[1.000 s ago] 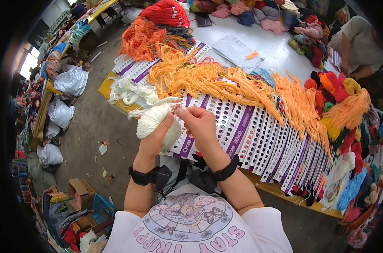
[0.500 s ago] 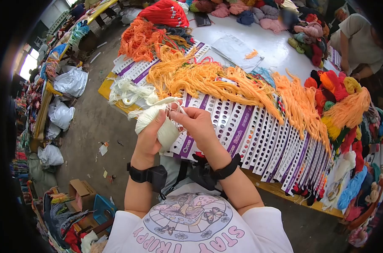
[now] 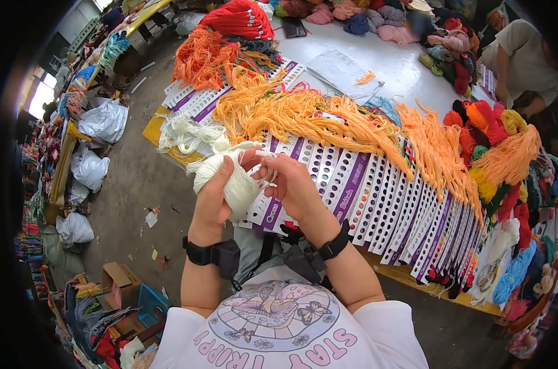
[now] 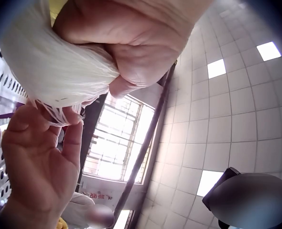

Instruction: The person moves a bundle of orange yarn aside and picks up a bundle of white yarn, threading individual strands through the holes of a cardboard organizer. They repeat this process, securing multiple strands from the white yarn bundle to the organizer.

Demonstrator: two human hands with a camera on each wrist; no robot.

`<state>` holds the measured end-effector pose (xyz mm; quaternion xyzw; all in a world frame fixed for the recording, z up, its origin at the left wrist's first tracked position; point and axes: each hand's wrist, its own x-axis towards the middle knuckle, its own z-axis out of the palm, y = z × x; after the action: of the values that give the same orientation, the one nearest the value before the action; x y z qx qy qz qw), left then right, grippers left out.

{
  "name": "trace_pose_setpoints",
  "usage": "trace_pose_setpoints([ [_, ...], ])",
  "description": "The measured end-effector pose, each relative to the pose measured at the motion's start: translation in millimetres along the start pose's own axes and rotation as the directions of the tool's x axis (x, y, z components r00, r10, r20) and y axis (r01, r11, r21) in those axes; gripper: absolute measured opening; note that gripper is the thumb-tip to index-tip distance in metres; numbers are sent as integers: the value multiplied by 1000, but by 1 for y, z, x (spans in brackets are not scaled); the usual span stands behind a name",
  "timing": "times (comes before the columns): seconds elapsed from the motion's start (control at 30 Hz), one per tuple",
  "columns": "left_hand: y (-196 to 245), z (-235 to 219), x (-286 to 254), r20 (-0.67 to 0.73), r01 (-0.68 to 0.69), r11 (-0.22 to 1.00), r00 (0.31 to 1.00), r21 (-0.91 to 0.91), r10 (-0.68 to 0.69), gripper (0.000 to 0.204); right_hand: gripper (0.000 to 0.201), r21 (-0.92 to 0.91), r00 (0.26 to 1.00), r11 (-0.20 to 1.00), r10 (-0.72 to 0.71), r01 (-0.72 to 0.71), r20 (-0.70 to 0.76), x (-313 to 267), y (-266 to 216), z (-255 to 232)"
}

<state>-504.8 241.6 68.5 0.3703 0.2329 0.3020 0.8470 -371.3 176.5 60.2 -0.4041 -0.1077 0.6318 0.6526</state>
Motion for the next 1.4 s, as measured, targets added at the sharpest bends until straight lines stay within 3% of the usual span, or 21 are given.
trace_pose_setpoints([
  [0.07,0,1,1,55,-16,999,998,35,14,45,20,-182,999,983,-6,0,-33,-1,-1,4],
  [0.17,-4,8,-1,26,-99,955,995,279,96,45,21,-405,992,907,-123,118,12,2,4,-3],
  [0.27,-9,5,0,62,-174,905,985,388,163,42,20,-370,988,918,-152,140,-3,2,4,-2],
  [0.37,-7,3,-1,70,-153,905,988,398,136,40,19,-297,988,943,-155,151,11,3,4,-4],
  [0.47,-4,9,-2,40,-100,991,994,86,97,36,15,-169,993,982,-95,82,-72,0,3,3],
  [0.57,0,12,-2,-70,-25,998,997,-51,22,31,12,-215,992,971,-116,103,-48,-3,4,3],
  [0.87,-7,4,7,-98,-37,997,995,-65,30,24,15,-182,994,977,-108,108,13,-1,8,-4],
  [0.97,-6,15,7,-187,-67,996,981,-53,56,20,15,-397,987,904,-160,159,31,-7,1,4],
  [1.07,-7,9,8,-168,-45,993,985,-106,27,20,15,-445,966,861,-255,247,44,0,9,-1],
  [1.17,-10,0,8,-164,-44,998,986,-50,36,25,17,-47,995,995,-89,91,35,2,4,1],
  [1.27,-6,-3,6,-78,30,983,996,-179,-44,31,18,239,981,971,-26,-21,191,5,8,-6],
  [1.3,-3,0,5,-88,16,988,996,-152,-30,33,19,125,998,992,-2,-7,69,0,4,-1],
  [1.4,1,11,3,-101,0,996,995,-84,-8,36,19,-292,996,953,-76,86,45,-2,2,-1],
])
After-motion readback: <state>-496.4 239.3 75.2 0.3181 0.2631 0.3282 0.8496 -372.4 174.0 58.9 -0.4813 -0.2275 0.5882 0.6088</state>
